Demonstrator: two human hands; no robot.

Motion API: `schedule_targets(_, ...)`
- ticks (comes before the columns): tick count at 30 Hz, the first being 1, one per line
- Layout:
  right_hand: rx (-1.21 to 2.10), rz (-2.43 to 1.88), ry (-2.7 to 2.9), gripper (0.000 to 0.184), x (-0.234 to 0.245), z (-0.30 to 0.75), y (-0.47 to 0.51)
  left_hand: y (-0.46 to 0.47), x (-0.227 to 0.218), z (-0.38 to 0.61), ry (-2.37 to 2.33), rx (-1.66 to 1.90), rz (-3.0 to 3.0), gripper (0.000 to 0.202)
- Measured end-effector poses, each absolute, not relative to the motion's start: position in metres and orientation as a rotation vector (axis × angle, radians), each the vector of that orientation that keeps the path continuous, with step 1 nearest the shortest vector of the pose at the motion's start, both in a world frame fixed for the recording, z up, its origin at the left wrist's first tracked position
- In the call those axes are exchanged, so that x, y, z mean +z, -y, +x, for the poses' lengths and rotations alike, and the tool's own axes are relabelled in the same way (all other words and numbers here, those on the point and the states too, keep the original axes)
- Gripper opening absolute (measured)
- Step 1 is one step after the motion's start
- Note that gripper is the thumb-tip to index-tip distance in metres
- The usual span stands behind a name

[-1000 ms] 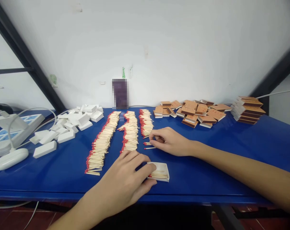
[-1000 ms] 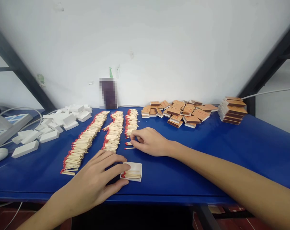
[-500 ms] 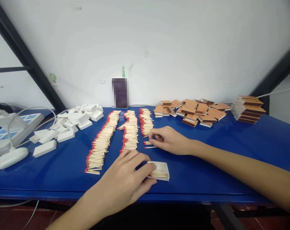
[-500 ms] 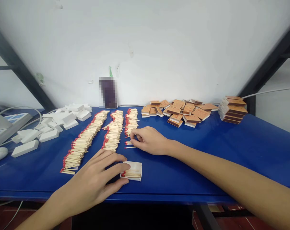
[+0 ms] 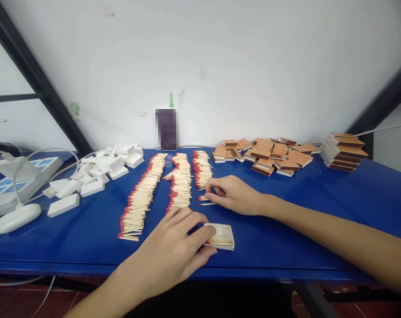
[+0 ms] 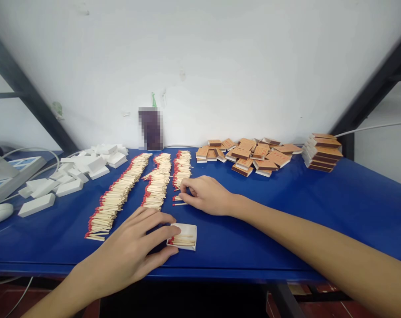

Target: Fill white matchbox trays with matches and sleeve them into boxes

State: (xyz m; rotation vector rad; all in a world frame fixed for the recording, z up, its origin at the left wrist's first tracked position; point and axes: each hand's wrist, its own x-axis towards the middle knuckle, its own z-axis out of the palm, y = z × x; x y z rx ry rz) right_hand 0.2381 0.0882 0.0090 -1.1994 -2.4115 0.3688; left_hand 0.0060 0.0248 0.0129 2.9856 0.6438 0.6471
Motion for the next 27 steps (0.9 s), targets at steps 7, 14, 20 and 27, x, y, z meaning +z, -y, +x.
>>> schedule_targets(7,0.365,-1.169,2.458,0.025,0.0130,0.2398,-0.0848,-0.0254,0.0131,0.0055,-0.640,0.673,2.999,0.014)
schedule_targets(14,0.297,-1.193,2.504,0.020,0.0124,0.2398,-0.0840,-0.0252,0.0122,0.0057,-0.640,0.663,3.000,0.014)
schedule_targets(20,0.298,-1.205,2.499,0.021,0.0116,0.2395,-0.0843,-0.0264,0.0120,0.0064,-0.643,0.650,2.987,0.015)
schedule_targets(27,0.299,-1.162,2.496,0.024,0.0101,0.2410,-0.0866,-0.0262,0.0107,0.0058,-0.639,0.641,2.974,0.015)
